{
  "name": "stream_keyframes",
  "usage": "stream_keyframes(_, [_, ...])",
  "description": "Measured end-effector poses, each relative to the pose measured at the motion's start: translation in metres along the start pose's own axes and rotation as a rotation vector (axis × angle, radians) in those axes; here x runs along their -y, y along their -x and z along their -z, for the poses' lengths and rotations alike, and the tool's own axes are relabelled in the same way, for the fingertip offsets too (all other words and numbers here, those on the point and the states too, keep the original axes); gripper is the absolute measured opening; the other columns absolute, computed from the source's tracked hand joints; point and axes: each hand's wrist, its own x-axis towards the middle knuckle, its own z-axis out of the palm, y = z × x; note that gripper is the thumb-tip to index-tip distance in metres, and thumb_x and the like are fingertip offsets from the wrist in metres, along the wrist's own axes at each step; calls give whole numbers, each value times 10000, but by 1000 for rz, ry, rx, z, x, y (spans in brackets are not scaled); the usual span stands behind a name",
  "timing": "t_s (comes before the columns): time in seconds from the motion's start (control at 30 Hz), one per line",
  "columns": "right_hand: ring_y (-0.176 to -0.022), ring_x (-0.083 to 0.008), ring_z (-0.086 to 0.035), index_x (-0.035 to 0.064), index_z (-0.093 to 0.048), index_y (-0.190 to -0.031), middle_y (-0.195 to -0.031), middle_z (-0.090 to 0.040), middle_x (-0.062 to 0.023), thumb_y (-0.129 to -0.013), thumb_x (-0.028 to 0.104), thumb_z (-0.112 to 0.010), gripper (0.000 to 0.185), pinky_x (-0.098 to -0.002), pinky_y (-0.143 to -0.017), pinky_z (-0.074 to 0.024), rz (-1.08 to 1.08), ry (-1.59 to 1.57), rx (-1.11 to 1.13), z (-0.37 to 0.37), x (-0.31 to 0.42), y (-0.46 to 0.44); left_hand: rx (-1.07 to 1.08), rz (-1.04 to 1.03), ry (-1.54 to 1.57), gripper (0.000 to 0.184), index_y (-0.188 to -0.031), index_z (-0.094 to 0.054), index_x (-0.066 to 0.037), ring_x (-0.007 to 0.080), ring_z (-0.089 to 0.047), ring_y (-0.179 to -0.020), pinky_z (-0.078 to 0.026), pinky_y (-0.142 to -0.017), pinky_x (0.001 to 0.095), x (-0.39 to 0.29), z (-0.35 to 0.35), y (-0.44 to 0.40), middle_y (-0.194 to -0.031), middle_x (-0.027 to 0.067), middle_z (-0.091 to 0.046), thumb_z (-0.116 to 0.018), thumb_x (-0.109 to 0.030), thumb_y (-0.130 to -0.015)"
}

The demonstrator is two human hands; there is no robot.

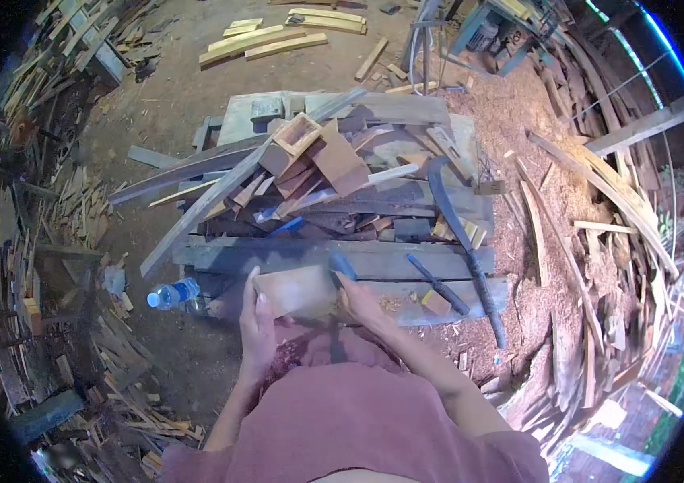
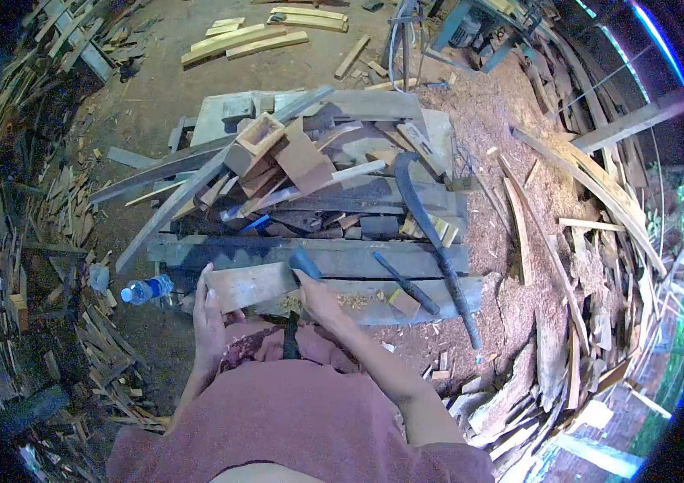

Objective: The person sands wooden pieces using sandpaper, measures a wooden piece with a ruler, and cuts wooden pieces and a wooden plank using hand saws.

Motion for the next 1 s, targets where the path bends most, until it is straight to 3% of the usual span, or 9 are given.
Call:
stream_keyframes(0.07, [-704,-363,-603,111,-445,-1238,-916,-603,-232,-810,51,-459,432,-417,-601,-491,202,-31,-179,28,49,10,-21,69,103,406,-1324,-296,-8,142,-530,-868,-450,-746,257,-1,-4,-4,-1086,98,-492,-304,-186,-959])
stream_keyframes(0.17, [-790,-339,-607,119,-424,-1272,-1069,-574,-183,-743,-30,-492,554,-397,-652,-494,563,-291,-232,70,128,56,-42,-40,-34,408,-1316,-301,-12,172,-458,-1058,-375,-903,286,-2,-10,-4,-1152,118,-467,-293,-211,-960])
stream_keyframes(0.27, [-797,-342,-608,109,-422,-1266,-1020,-589,-190,-757,-12,-484,527,-405,-644,-496,660,-210,-299,44,108,49,-60,-43,-202,398,-1292,-321,-4,180,-419,-1110,-330,-954,302,4,-7,-1,-1196,131,-440,-307,-218,-957])
stream_keyframes(0.4, [-798,-340,-612,100,-427,-1254,-936,-605,-194,-773,43,-488,489,-421,-647,-504,39,-74,15,19,47,22,-59,35,-76,382,-1262,-340,10,188,-426,-1096,-338,-943,313,8,1,-1,-1181,131,-445,-337,-214,-951])
stream_keyframes(0.47, [-798,-356,-609,108,-421,-1266,-976,-609,-170,-772,36,-492,504,-437,-661,-502,115,-27,22,40,77,44,-68,53,-32,372,-1255,-341,9,190,-425,-1091,-338,-944,317,9,2,0,-1177,128,-444,-329,-211,-955])
stream_keyframes(0.57, [-784,-334,-625,146,-428,-1270,-1053,-607,-123,-775,11,-483,517,-416,-616,-507,679,-160,-224,52,117,64,-68,-88,-150,358,-1253,-338,2,189,-420,-1088,-335,-942,313,6,-1,-4,-1178,133,-442,-324,-201,-958])
stream_keyframes(0.77, [-675,-368,-597,148,-463,-1244,-801,-603,-206,-812,95,-485,436,-474,-598,-461,-21,96,-49,-21,-31,17,-121,-5,-169,351,-1253,-362,-10,184,-424,-1081,-328,-943,301,14,12,-7,-1172,130,-446,-323,-188,-953])
stream_keyframes(0.9, [-711,-402,-585,157,-440,-1270,-835,-600,-231,-822,111,-462,451,-469,-651,-461,142,27,-160,-4,-32,30,-96,12,-35,341,-1252,-356,-32,176,-463,-1040,-376,-904,299,12,15,-13,-1149,127,-458,-328,-178,-945])
stream_keyframes(1.0, [-898,-368,-589,132,-478,-1237,-1061,-584,-201,-809,57,-442,436,-402,-746,-479,224,-262,-188,44,55,50,-90,226,267,314,-1228,-331,-68,188,-534,-950,-477,-796,328,-8,6,-13,-1107,123,-472,-339,-177,-933])
